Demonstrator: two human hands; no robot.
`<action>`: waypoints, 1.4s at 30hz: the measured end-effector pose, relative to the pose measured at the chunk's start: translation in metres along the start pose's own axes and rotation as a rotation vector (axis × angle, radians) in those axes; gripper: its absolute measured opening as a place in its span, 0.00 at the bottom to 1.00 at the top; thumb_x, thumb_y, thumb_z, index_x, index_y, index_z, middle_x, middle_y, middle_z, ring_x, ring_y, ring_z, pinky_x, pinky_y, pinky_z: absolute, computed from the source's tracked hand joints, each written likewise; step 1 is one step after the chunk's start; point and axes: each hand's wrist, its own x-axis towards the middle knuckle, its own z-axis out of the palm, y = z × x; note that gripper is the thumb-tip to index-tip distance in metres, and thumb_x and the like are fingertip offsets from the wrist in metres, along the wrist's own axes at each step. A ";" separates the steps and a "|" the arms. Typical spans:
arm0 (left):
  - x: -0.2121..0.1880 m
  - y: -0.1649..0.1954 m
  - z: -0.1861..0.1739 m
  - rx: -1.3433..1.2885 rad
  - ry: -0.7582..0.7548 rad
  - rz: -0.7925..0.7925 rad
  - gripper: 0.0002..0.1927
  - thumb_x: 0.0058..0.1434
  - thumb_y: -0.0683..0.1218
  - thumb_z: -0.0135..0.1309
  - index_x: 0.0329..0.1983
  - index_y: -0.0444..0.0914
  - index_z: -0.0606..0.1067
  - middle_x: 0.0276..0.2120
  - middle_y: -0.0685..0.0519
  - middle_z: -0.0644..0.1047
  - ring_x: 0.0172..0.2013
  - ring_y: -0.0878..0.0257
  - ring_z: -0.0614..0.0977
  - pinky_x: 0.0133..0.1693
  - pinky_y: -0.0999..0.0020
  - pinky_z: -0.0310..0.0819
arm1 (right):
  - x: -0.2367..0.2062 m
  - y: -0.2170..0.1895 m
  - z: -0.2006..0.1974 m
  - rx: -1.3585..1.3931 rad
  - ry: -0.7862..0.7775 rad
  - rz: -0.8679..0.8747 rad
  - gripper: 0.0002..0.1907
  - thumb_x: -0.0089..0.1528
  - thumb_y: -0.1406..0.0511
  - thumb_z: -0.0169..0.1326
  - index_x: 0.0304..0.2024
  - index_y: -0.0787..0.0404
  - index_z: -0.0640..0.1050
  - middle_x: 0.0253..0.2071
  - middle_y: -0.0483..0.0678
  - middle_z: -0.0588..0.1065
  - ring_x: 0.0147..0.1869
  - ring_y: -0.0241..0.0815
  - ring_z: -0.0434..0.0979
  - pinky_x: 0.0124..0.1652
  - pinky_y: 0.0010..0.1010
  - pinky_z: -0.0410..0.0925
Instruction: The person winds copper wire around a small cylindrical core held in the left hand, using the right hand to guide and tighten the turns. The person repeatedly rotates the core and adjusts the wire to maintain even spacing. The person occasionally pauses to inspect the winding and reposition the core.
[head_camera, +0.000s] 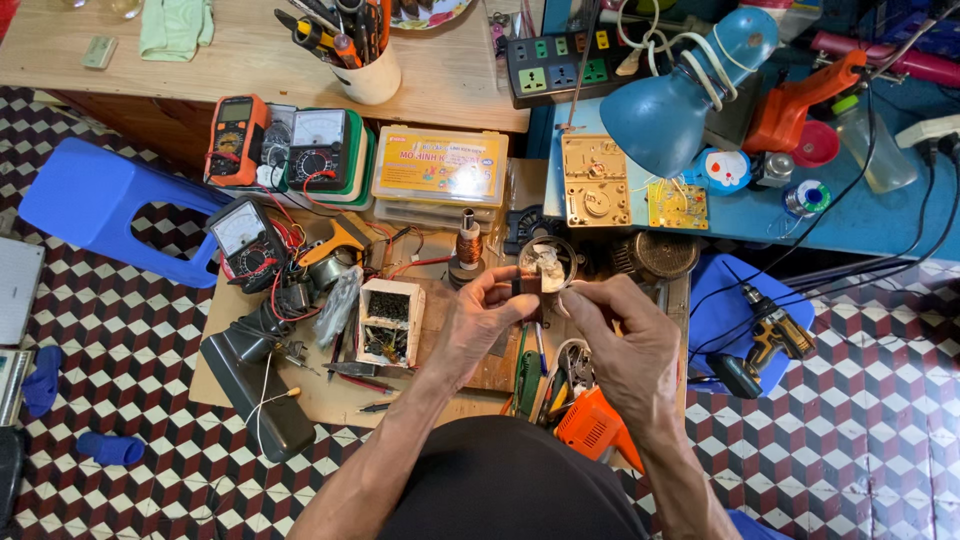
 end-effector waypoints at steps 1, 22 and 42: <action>-0.006 -0.003 0.002 -0.027 -0.042 -0.004 0.38 0.50 0.53 0.67 0.64 0.36 0.71 0.44 0.47 0.79 0.42 0.62 0.81 0.46 0.65 0.79 | 0.004 -0.003 -0.002 -0.023 -0.007 -0.066 0.04 0.63 0.66 0.61 0.39 0.59 0.84 0.31 0.44 0.78 0.32 0.35 0.74 0.32 0.25 0.69; -0.026 -0.016 0.001 -0.111 -0.208 -0.033 0.33 0.52 0.51 0.67 0.60 0.36 0.73 0.42 0.51 0.81 0.42 0.66 0.83 0.48 0.70 0.83 | 0.025 0.008 0.012 -0.135 -0.024 -0.215 0.05 0.66 0.68 0.57 0.42 0.65 0.81 0.34 0.45 0.74 0.34 0.34 0.73 0.33 0.29 0.68; -0.028 -0.017 0.003 -0.099 -0.170 -0.028 0.33 0.52 0.51 0.67 0.61 0.37 0.72 0.43 0.49 0.81 0.43 0.65 0.84 0.48 0.69 0.83 | 0.028 0.010 0.015 -0.149 -0.052 -0.231 0.06 0.67 0.68 0.57 0.42 0.65 0.81 0.33 0.45 0.73 0.33 0.34 0.72 0.32 0.28 0.68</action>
